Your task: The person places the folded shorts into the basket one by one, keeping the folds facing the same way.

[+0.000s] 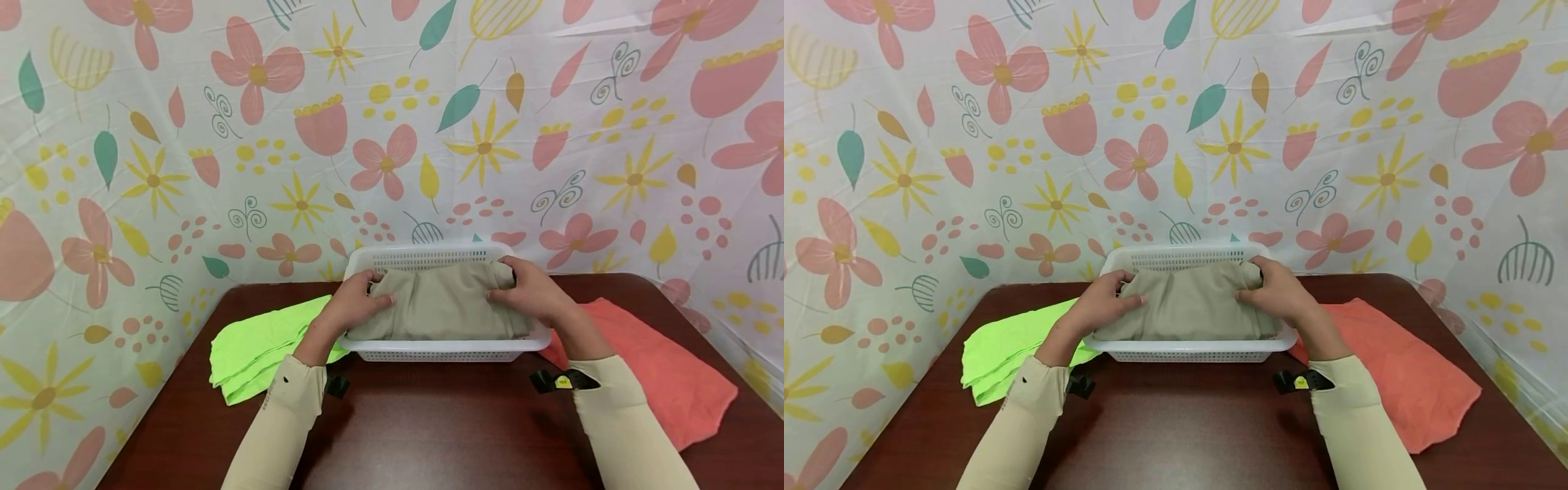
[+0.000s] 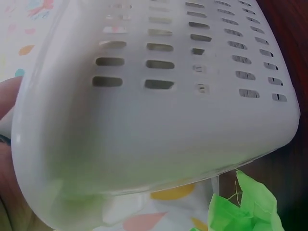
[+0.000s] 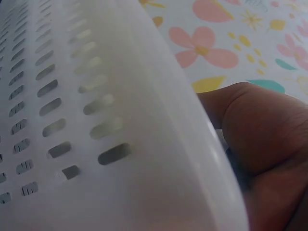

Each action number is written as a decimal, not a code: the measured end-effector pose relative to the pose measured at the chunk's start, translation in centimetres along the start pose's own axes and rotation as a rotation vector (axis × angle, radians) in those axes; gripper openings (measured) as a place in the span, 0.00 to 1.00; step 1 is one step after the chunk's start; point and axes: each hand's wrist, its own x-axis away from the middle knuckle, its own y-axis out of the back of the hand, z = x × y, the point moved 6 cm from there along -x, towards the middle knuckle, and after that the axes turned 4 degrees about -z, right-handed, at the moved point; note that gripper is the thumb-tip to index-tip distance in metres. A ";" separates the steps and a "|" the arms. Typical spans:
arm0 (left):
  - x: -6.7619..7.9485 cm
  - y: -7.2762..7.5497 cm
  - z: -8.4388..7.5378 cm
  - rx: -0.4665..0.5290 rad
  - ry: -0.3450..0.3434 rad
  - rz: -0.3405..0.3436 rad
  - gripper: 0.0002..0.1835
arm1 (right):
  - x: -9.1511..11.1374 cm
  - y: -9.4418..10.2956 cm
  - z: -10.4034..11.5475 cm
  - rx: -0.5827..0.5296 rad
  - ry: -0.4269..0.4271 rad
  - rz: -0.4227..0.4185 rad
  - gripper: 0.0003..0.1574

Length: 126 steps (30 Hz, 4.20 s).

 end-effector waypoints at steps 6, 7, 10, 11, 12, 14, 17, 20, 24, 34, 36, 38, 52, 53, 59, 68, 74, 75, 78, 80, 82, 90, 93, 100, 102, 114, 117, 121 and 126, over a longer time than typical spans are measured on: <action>-0.1 -0.4 0.0 -0.095 -0.030 -0.014 0.26 | 0.0 -0.3 0.3 0.065 0.020 -0.003 0.25; -0.1 -0.4 -0.1 -0.110 -0.035 -0.013 0.26 | 0.0 -0.4 0.3 0.072 0.020 -0.001 0.26; 0.0 -0.6 -0.3 -0.148 -0.050 -0.015 0.25 | 0.0 -0.7 0.4 0.088 0.016 0.008 0.27; 0.0 -0.6 -0.3 -0.161 -0.053 -0.015 0.25 | 0.0 -0.8 0.4 0.089 0.014 0.012 0.28; 0.1 -0.7 -0.3 -0.173 -0.058 -0.015 0.25 | 0.0 -0.9 0.5 0.089 0.010 0.016 0.28; 0.1 -0.8 -0.4 -0.188 -0.063 -0.015 0.25 | 0.0 -1.1 0.5 0.090 0.006 0.022 0.30; 0.2 -0.9 -0.4 -0.205 -0.075 -0.022 0.25 | 0.0 -1.3 0.6 0.101 0.005 0.029 0.33; 0.3 -1.0 -0.5 -0.218 -0.091 -0.032 0.23 | 0.0 -1.6 0.7 0.124 0.006 0.036 0.35; 0.4 -1.2 -0.8 -0.243 -0.112 -0.042 0.18 | -0.1 -1.9 0.7 0.172 0.010 0.042 0.35; 0.3 -1.5 -0.9 -0.306 -0.104 -0.046 0.16 | -0.2 -2.2 0.7 0.212 0.017 0.038 0.36; 0.2 -1.6 -0.8 -0.319 -0.104 -0.052 0.16 | -0.2 -2.4 0.7 0.218 0.018 0.042 0.37; 0.2 -1.6 -0.8 -0.327 -0.104 -0.055 0.16 | -0.2 -2.6 0.8 0.218 0.012 0.050 0.38; 0.5 -1.7 -1.0 -0.376 -0.111 -0.071 0.16 | -0.3 -3.7 0.8 0.314 -0.028 0.095 0.35; 0.5 -1.7 -1.0 -0.384 -0.109 -0.071 0.16 | -0.3 -3.8 0.8 0.320 -0.028 0.093 0.34; 0.4 -2.1 -1.2 -0.453 -0.126 -0.065 0.17 | -0.3 -4.0 0.9 0.337 -0.021 0.088 0.29; 0.5 -2.6 -1.1 -0.511 -0.112 -0.028 0.19 | -0.3 -4.5 0.6 0.377 0.002 0.086 0.25; 0.5 -2.8 -0.9 -0.524 -0.108 -0.027 0.19 | -0.2 -4.8 0.5 0.397 -0.004 0.091 0.22; 0.5 -2.8 -0.9 -0.523 -0.108 -0.029 0.19 | -0.2 -4.8 0.5 0.400 -0.003 0.095 0.21; 0.6 -2.8 -0.9 -0.518 -0.112 -0.031 0.19 | -0.2 -5.0 0.3 0.403 -0.020 0.112 0.20; 0.6 -2.8 -1.0 -0.520 -0.114 -0.031 0.19 | -0.1 -5.1 0.3 0.402 -0.032 0.127 0.20; 0.6 -2.8 -1.0 -0.524 -0.113 -0.029 0.19 | -0.1 -5.1 0.2 0.402 -0.052 0.140 0.20; 0.5 -3.0 -0.8 -0.550 -0.108 -0.021 0.21 | 0.2 -5.4 0.3 0.427 -0.076 0.185 0.19; 0.5 -3.0 -0.8 -0.555 -0.107 -0.018 0.21 | 0.3 -5.5 0.4 0.439 -0.063 0.188 0.19; 0.6 -3.0 -0.9 -0.551 -0.112 -0.021 0.21 | 0.5 -5.6 0.5 0.451 -0.069 0.185 0.19; 0.5 -3.1 -0.9 -0.555 -0.119 -0.023 0.20 | 0.5 -5.7 0.5 0.453 -0.068 0.187 0.19; 0.7 -3.2 -1.1 -0.595 -0.119 -0.017 0.21 | 0.3 -5.7 0.4 0.455 -0.079 0.187 0.20; 0.8 -3.2 -1.2 -0.599 -0.115 -0.018 0.21 | 0.2 -5.6 0.4 0.456 -0.083 0.183 0.21; 0.8 -3.2 -1.1 -0.601 -0.121 -0.024 0.20 | 0.1 -5.6 0.3 0.455 -0.070 0.170 0.21; 0.9 -3.2 -1.1 -0.602 -0.116 -0.026 0.18 | -0.1 -5.5 0.3 0.455 -0.026 0.126 0.20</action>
